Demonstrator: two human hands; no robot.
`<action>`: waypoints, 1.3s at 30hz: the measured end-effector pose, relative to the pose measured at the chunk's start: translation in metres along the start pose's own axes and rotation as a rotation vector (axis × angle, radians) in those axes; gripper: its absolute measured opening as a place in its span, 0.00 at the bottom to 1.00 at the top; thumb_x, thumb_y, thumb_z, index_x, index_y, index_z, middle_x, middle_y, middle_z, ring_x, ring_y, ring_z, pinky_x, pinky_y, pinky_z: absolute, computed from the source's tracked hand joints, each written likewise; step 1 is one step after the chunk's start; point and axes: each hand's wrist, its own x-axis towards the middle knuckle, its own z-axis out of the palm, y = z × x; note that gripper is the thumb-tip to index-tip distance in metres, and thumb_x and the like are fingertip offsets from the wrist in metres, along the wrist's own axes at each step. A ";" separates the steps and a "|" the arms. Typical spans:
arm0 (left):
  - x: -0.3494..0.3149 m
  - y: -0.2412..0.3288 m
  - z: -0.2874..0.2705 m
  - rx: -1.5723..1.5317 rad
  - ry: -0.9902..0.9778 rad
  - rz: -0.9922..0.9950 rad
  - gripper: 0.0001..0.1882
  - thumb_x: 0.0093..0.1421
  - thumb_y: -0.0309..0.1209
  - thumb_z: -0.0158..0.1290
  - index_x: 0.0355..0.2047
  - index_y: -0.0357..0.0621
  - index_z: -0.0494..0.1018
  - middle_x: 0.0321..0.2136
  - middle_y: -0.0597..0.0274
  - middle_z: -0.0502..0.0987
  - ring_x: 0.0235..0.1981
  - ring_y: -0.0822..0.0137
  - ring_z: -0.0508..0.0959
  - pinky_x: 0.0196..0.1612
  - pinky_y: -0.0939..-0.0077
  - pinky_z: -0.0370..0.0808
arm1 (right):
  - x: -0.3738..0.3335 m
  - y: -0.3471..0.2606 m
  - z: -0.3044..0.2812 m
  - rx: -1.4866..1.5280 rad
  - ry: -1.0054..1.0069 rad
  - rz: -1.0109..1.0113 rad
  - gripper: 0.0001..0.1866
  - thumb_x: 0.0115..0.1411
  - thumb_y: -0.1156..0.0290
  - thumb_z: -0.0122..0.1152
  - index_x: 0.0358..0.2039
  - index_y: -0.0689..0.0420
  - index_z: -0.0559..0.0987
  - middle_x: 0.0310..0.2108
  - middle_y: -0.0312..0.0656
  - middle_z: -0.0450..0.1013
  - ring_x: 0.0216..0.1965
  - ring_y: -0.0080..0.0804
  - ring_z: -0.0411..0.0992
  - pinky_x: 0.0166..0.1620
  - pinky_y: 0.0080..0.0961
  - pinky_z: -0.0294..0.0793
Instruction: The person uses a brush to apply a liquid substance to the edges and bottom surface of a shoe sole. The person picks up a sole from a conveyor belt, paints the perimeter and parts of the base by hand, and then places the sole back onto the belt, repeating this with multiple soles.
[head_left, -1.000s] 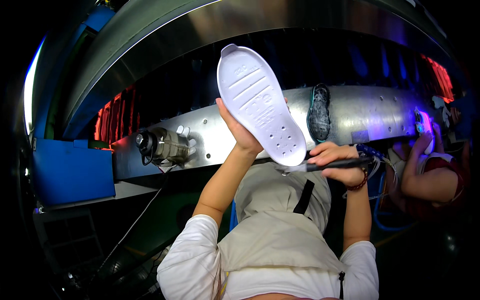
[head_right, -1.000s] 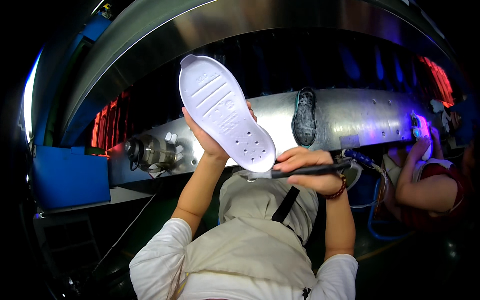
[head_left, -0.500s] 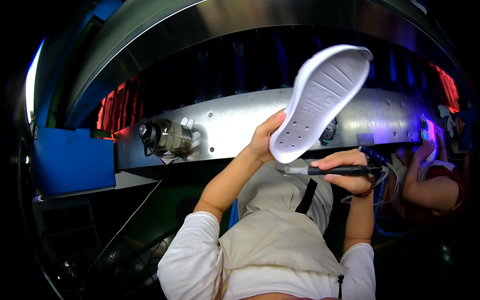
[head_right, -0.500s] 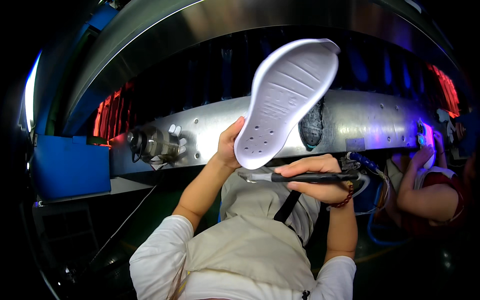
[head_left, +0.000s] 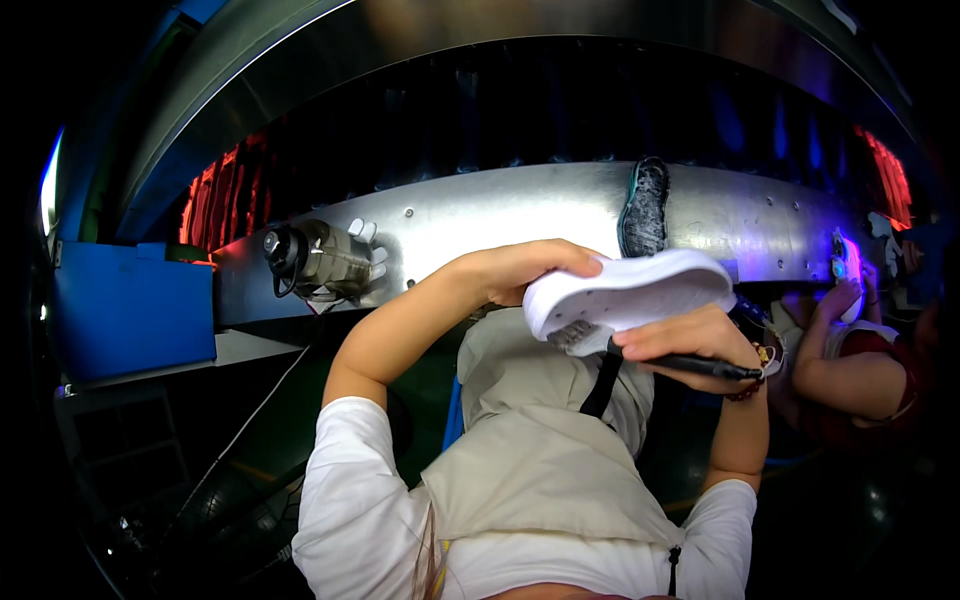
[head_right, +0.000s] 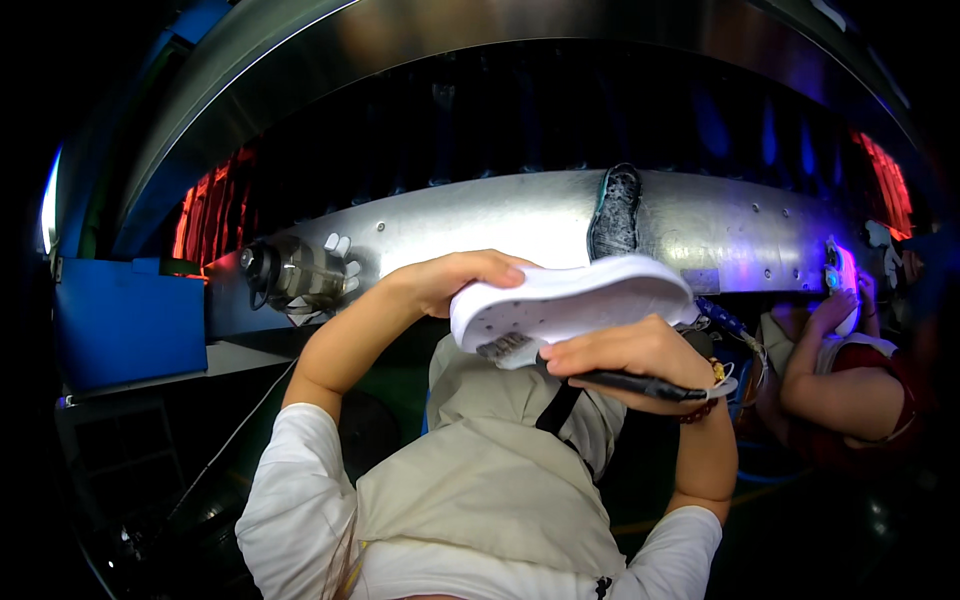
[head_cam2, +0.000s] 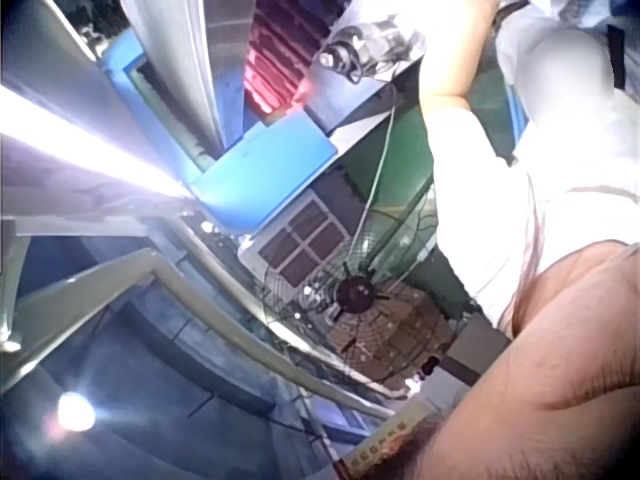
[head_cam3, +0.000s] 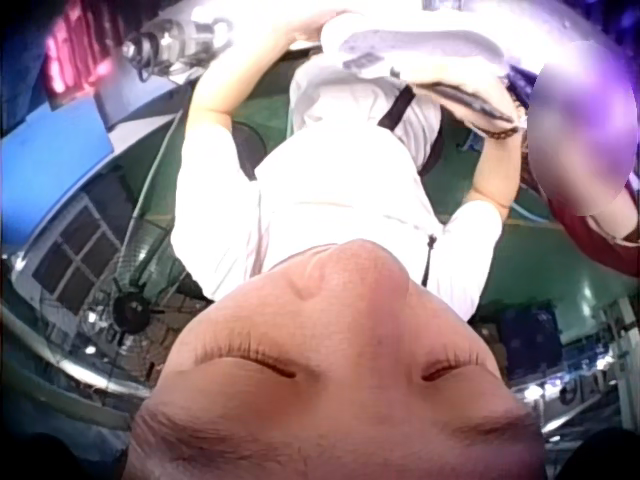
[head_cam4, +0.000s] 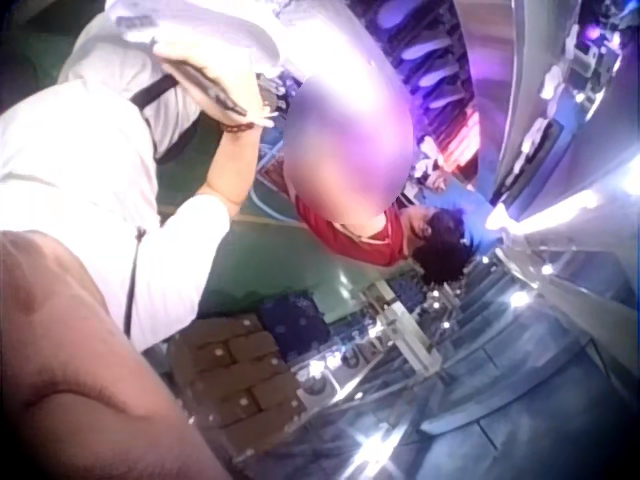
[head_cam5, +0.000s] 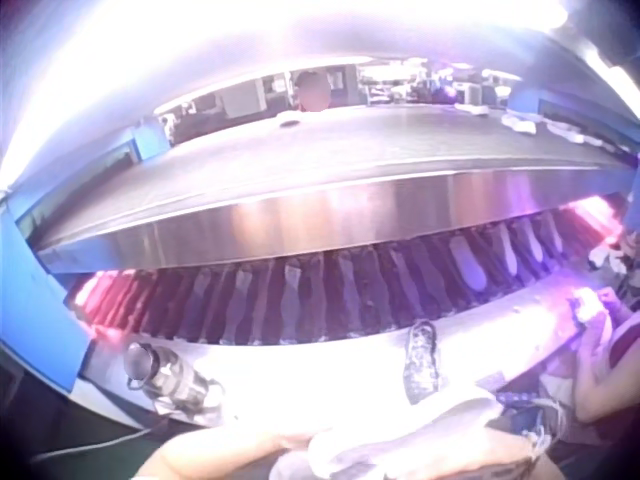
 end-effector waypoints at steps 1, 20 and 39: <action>-0.002 0.001 0.003 0.146 -0.006 0.036 0.30 0.53 0.40 0.45 0.51 0.29 0.60 0.43 0.45 0.70 0.40 0.61 0.73 0.43 0.72 0.70 | -0.001 -0.003 -0.002 -0.049 -0.054 -0.010 0.13 0.42 0.82 0.63 0.32 0.60 0.78 0.35 0.48 0.74 0.37 0.36 0.74 0.41 0.23 0.73; -0.041 0.009 -0.021 0.050 0.321 0.231 0.33 0.47 0.49 0.49 0.44 0.31 0.68 0.39 0.44 0.72 0.35 0.57 0.76 0.39 0.66 0.73 | -0.021 0.016 0.005 -0.129 0.197 0.011 0.10 0.43 0.79 0.63 0.30 0.60 0.78 0.35 0.44 0.75 0.32 0.29 0.75 0.33 0.18 0.72; 0.036 -0.037 -0.025 -0.620 0.279 0.632 0.47 0.49 0.70 0.21 0.50 0.42 0.61 0.39 0.49 0.71 0.42 0.55 0.72 0.46 0.59 0.70 | 0.019 0.012 0.061 -0.462 0.381 -0.144 0.08 0.38 0.77 0.61 0.23 0.58 0.76 0.26 0.40 0.74 0.29 0.33 0.73 0.32 0.23 0.68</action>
